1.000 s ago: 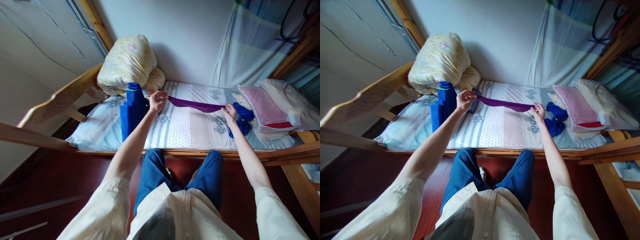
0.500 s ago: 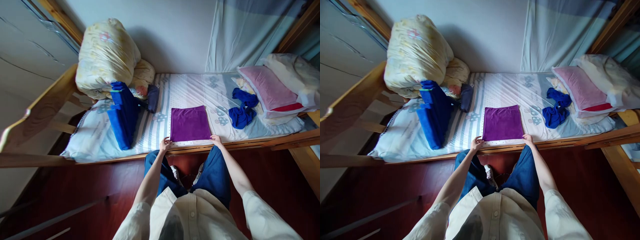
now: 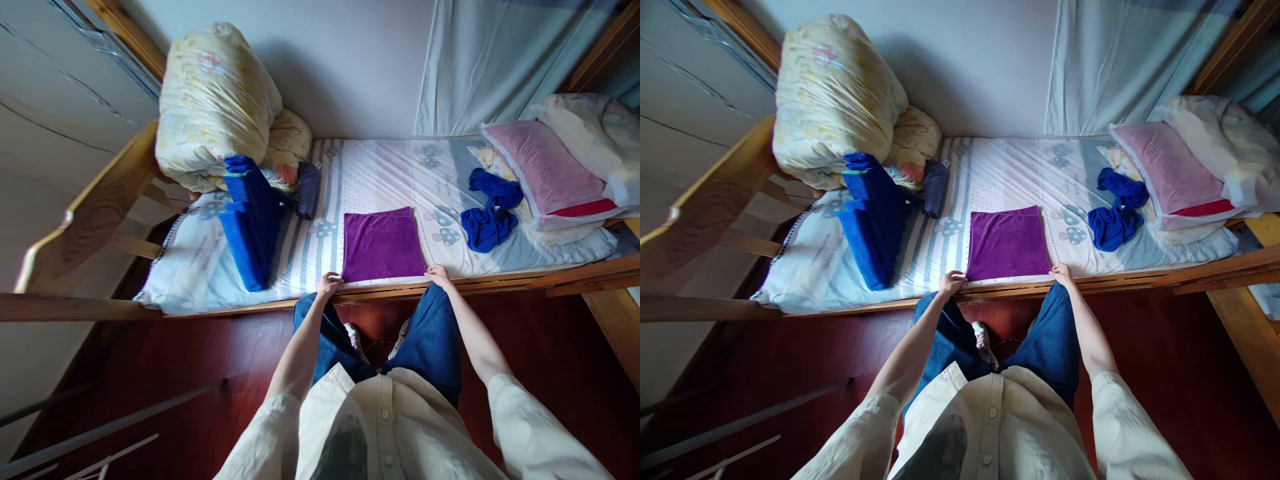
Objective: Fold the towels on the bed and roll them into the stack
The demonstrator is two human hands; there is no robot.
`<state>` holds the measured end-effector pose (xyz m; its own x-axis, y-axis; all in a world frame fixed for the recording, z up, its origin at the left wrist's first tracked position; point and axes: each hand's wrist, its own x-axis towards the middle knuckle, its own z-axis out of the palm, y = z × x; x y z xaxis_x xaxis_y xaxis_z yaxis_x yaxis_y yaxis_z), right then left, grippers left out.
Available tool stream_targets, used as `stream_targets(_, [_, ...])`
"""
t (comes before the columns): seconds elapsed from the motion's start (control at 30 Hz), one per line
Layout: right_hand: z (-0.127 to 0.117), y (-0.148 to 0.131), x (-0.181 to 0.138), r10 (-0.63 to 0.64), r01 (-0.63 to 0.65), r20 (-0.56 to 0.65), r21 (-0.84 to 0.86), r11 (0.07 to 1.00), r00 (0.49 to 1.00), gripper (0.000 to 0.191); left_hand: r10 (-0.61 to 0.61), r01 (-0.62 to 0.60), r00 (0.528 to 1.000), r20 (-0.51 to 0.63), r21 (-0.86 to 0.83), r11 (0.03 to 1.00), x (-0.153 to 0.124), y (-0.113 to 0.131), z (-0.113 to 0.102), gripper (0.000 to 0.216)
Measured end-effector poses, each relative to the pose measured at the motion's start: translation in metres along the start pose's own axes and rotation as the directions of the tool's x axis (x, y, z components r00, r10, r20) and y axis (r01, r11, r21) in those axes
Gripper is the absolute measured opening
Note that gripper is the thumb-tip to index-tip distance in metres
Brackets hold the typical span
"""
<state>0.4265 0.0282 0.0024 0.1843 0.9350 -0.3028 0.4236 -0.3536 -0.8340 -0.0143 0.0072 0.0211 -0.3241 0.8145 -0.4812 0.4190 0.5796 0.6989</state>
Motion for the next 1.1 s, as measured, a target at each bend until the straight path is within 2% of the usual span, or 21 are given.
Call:
stream_targets(0.13, [-0.001, -0.002, -0.007, -0.044, 0.043, 0.030, 0.040, 0.998, 0.999, 0.034, -0.010, 0.010, 0.999, 0.031, -0.029, 1.000, 0.005, 0.007, 0.000, 0.030])
stream_targets(0.27, [0.001, -0.002, -0.008, -0.062, 0.060, 0.032, 0.065, 0.996, 0.998, 0.041, -0.024, 0.027, 0.999, 0.036, -0.077, 0.997, 0.024, 0.021, 0.007, 0.038])
stream_targets(0.47, [0.003, 0.001, -0.004, -0.029, 0.020, 0.070, 0.124, 0.992, 0.997, 0.053, -0.050, 0.055, 0.998, 0.031, -0.188, 0.981, 0.065, 0.044, 0.019, 0.047])
stream_targets(0.67, [-0.002, 0.001, -0.006, 0.012, -0.037, 0.120, 0.208, 0.977, 0.993, 0.061, -0.075, 0.070, 0.997, -0.012, -0.248, 0.966, 0.114, 0.074, 0.025, 0.044])
stream_targets(0.87, [-0.002, 0.000, -0.009, 0.000, -0.022, 0.128, 0.174, 0.985, 0.992, 0.063, -0.077, 0.057, 0.995, -0.066, -0.258, 0.964, 0.161, 0.103, 0.033, 0.032])
stream_targets(0.97, [-0.002, -0.001, -0.008, -0.004, -0.013, 0.111, 0.148, 0.989, 0.994, 0.062, -0.084, 0.056, 0.991, -0.104, -0.243, 0.968, 0.174, 0.107, 0.036, 0.027])
stream_targets(1.1, [-0.001, -0.003, -0.007, 0.010, -0.023, 0.102, 0.131, 0.991, 0.995, 0.063, -0.085, 0.034, 0.979, -0.184, -0.262, 0.965, 0.176, 0.100, 0.035, 0.027])
